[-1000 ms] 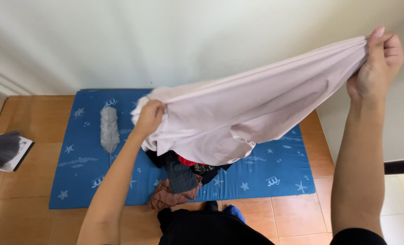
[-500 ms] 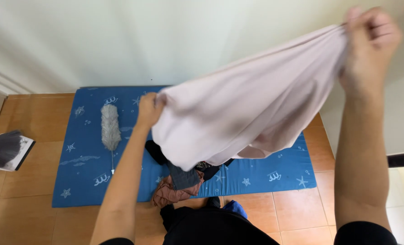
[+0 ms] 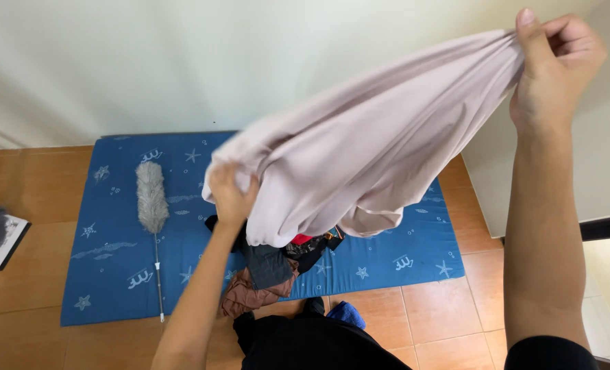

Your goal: The person folds a light-colored sheet on a blue mat on the floor, repeatedly shaking and aligning it. The person then moves to a bed and folds the same sheet on top of a pillow and other bedding.

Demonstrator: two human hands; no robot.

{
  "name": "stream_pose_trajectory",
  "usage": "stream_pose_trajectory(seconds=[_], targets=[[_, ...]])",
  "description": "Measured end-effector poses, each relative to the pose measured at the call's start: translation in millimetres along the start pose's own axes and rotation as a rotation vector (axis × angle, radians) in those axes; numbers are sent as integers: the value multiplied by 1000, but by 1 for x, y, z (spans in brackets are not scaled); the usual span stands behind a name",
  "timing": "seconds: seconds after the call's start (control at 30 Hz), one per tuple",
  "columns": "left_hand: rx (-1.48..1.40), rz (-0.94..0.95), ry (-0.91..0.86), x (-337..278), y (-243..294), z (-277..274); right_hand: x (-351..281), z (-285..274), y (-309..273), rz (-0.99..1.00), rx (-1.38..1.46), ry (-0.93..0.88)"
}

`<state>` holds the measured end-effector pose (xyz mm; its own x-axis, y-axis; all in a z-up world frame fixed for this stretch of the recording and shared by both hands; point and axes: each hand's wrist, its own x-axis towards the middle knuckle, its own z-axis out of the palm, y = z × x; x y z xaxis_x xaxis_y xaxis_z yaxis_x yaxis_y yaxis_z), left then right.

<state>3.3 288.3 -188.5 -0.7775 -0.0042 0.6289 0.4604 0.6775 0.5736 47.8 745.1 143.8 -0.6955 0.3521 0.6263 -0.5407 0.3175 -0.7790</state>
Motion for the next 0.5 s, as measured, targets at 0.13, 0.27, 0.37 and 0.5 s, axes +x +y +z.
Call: stream_pose_trajectory(seconds=[0.13,0.27,0.37,0.5], targets=[[-96,-3,-416,-87,0,31,-9,34,-31,65,50,8],[31,143,-667,-116,73,57,-20,62,-29,82,168,-152],[65,7,-719,-127,111,91,-20,83,-34,73,224,-208],[72,-204,-672,-152,116,144,-10,85,-42,75,275,-178]])
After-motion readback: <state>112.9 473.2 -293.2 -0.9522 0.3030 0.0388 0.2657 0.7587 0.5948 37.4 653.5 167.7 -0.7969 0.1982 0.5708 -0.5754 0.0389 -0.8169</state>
